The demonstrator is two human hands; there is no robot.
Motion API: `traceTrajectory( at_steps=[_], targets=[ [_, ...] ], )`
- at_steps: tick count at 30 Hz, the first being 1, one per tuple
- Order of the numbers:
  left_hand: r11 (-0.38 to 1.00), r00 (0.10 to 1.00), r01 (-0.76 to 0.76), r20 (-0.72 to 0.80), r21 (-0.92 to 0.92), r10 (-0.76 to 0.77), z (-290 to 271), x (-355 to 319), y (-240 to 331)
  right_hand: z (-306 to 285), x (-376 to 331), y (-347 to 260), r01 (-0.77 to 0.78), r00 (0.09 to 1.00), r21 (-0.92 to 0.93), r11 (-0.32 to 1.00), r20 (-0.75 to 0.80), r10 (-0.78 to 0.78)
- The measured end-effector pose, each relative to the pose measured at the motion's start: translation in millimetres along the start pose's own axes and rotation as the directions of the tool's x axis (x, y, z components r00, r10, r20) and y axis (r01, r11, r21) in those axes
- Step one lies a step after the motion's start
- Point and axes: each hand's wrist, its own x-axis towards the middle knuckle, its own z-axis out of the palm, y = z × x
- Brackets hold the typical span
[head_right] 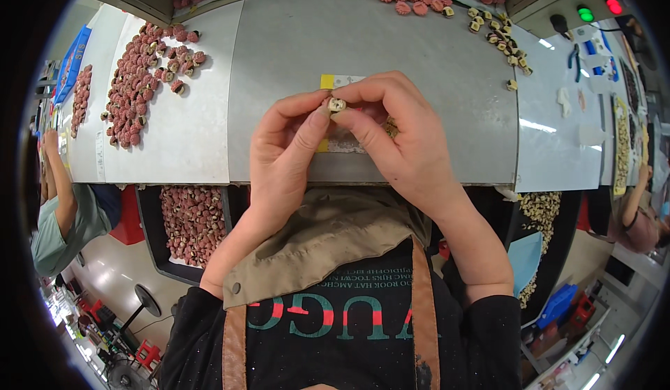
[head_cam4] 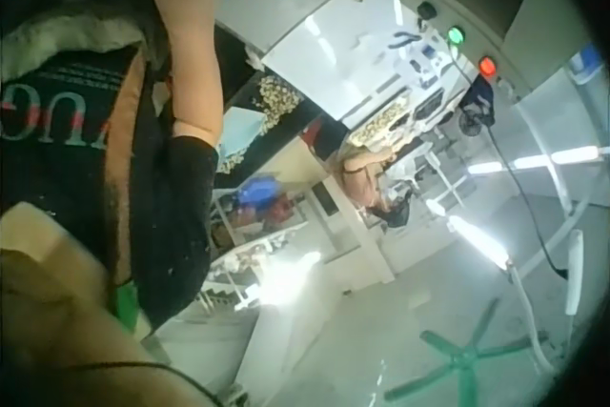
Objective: The person assembles toy figurines by hand by picking up figurine base pieces and head pieces, dipping them into a glue dish, and pressing the components together. The person also dispenses additional glue into the dish using a squeeze bottle.
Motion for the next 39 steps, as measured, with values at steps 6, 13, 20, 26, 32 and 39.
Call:
traceTrajectory(
  at_steps=[6, 13, 20, 26, 32, 39],
  targets=[
    [0.991, 0.991, 0.115, 0.054, 0.069, -0.119, -5, 7, 9, -5, -3, 12, 0.319, 0.944, -0.342, 0.884, 0.027, -0.330],
    [0.984, 0.988, 0.139, 0.054, 0.112, -0.146, 0, 6, 11, -4, 0, 0, 0.235, 0.971, -0.300, 0.925, 0.034, -0.236],
    [0.975, 1.000, -0.006, 0.018, 0.224, 0.002, 8, 0, -3, -2, 2, 13, 0.363, 0.920, -0.473, 0.803, 0.048, -0.388],
    [0.955, 0.998, -0.008, 0.056, 0.298, -0.009, 7, 1, -6, -3, 3, 18, 0.397, 0.906, -0.468, 0.790, 0.063, -0.418],
    [0.961, 0.997, -0.041, 0.077, 0.274, 0.021, 15, 6, -11, -13, -2, 13, 0.336, 0.936, -0.489, 0.805, 0.081, -0.341],
    [-0.152, 0.900, -0.273, 0.308, 0.950, 0.308, -51, 41, 39, -104, -16, 30, 0.058, 0.977, -0.648, 0.760, -0.120, -0.176]
  ],
)
